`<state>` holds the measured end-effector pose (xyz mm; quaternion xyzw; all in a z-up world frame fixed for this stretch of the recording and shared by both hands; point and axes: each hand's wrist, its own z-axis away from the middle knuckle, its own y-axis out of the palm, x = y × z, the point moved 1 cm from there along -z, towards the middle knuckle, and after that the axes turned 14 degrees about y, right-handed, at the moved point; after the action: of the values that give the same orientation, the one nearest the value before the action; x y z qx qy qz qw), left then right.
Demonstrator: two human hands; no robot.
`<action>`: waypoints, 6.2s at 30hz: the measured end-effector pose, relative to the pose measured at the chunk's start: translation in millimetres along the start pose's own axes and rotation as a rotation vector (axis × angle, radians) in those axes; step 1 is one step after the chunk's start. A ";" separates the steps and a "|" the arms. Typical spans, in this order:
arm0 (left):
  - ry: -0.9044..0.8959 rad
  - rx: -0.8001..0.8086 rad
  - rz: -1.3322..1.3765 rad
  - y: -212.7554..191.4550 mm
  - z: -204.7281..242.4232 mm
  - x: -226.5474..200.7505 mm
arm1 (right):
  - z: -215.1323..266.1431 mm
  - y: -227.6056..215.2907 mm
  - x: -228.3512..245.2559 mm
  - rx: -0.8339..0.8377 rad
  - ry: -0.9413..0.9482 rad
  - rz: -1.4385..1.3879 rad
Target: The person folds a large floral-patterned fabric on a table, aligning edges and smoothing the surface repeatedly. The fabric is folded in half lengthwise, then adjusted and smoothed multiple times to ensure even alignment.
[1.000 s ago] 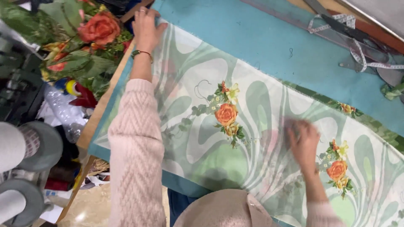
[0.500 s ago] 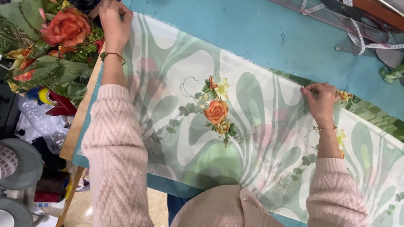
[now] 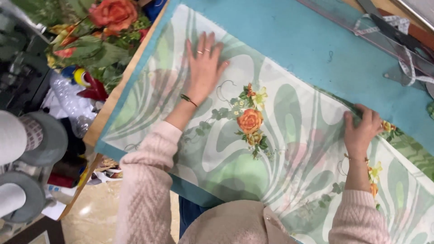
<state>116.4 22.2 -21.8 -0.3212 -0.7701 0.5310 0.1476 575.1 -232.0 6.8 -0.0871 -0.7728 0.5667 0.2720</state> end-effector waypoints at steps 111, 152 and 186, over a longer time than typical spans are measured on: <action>0.610 0.291 0.272 -2.3 157.7 -738.6 | -75.9 -41.6 -185.2 -0.032 -0.512 0.034; -1.252 -0.766 1.813 -116.5 347.5 -447.1 | 433.0 -256.8 -371.0 -0.136 0.920 -0.615; -1.543 -0.204 1.491 -102.2 292.0 -380.7 | 476.6 -293.1 -642.2 -0.542 1.817 -1.271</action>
<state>201.4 -460.4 0.1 -0.2987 -0.3061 0.4798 -0.7661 915.9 -1011.8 -29.1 -0.1139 -0.2915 -0.1314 0.9406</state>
